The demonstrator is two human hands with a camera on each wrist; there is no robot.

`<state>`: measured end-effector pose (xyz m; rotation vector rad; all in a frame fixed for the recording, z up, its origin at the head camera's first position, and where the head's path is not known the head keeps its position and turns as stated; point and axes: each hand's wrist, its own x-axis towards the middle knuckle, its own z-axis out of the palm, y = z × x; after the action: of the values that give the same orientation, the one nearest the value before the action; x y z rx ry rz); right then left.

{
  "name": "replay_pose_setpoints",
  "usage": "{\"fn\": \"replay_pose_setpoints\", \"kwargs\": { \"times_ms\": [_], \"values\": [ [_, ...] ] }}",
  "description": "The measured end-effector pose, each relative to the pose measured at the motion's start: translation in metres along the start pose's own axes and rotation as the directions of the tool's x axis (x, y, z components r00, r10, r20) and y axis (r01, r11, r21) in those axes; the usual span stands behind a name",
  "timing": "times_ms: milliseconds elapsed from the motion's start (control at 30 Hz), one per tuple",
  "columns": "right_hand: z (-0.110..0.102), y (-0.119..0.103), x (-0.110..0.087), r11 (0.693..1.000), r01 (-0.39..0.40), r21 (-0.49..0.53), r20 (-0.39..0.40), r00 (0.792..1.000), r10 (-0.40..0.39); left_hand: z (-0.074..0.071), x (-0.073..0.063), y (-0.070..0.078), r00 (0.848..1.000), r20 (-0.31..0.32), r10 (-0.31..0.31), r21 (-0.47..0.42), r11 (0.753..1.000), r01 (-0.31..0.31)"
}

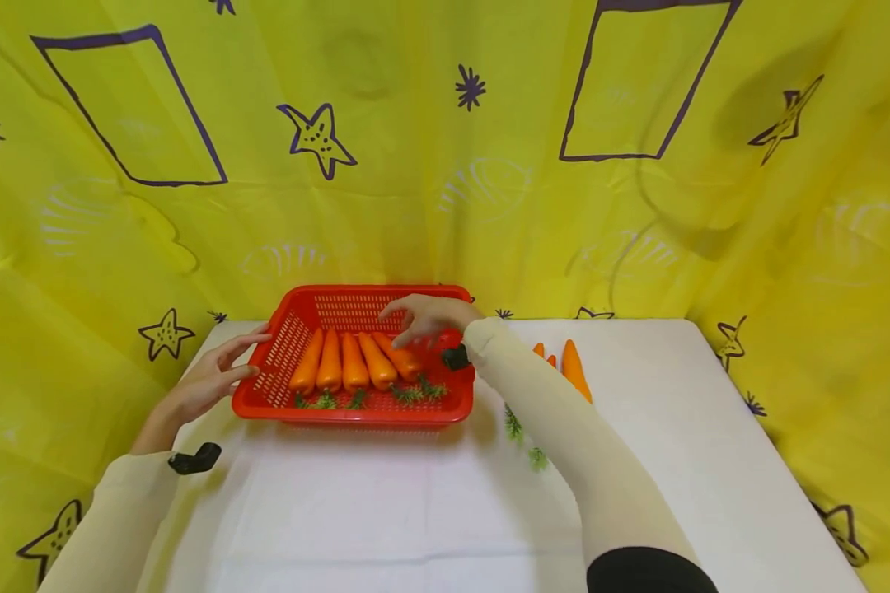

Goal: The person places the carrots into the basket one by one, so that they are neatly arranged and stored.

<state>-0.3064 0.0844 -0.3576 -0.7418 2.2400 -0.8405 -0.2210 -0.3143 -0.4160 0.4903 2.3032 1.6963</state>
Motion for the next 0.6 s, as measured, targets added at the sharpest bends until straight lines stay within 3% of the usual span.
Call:
{"fn": "replay_pose_setpoints", "kwargs": {
  "times_ms": [300,600],
  "values": [
    [-0.01,0.007,-0.042,0.987,0.146,-0.065,-0.128,0.98,-0.154,0.0,0.001,-0.004,1.0,0.005,-0.013,0.0,1.0,0.013],
    [-0.02,0.028,-0.094,0.988,0.146,-0.056,-0.238,0.959,-0.155,0.0,0.0,-0.005,1.0,0.002,-0.002,0.029,1.0,0.002]
  ]
}}
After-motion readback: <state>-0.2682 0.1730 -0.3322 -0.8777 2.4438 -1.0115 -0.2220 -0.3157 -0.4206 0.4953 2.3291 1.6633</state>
